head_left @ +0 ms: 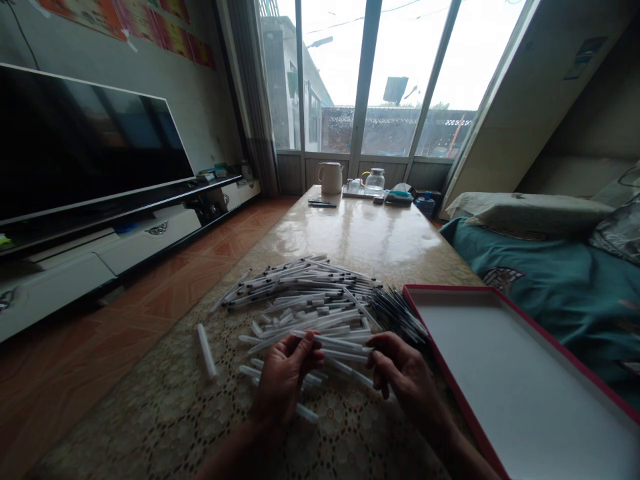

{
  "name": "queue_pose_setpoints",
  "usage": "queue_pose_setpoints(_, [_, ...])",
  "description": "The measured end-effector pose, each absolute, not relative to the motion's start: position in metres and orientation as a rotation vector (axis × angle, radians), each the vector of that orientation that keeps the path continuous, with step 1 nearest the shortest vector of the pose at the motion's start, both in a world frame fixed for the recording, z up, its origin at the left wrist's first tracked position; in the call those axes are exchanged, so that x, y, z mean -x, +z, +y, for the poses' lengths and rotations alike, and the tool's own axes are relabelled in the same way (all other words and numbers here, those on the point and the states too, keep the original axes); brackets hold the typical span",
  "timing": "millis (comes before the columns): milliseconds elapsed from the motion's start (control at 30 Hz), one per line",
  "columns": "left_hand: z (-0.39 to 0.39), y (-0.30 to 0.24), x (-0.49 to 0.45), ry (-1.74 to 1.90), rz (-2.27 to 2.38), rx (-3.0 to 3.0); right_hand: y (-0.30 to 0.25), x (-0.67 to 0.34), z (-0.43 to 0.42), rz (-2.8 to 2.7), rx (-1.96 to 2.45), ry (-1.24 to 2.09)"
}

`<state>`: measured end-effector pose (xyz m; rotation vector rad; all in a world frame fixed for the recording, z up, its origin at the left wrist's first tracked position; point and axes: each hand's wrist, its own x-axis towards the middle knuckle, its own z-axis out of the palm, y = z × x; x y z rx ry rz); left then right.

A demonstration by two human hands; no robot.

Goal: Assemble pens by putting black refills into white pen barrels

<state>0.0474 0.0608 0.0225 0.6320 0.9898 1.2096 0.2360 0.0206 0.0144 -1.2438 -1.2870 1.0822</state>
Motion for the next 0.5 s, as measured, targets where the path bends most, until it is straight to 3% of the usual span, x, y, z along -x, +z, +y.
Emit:
queue_pose_setpoints(167, [0.062, 0.026, -0.045, 1.229, 0.978, -0.636, 0.017, -0.236, 0.020, -1.444, 1.323, 0.945])
queue_pose_setpoints(500, [0.080, 0.039, -0.018, 1.596, 1.075, -0.361, 0.014, -0.274, 0.027, -1.577, 1.787, 0.151])
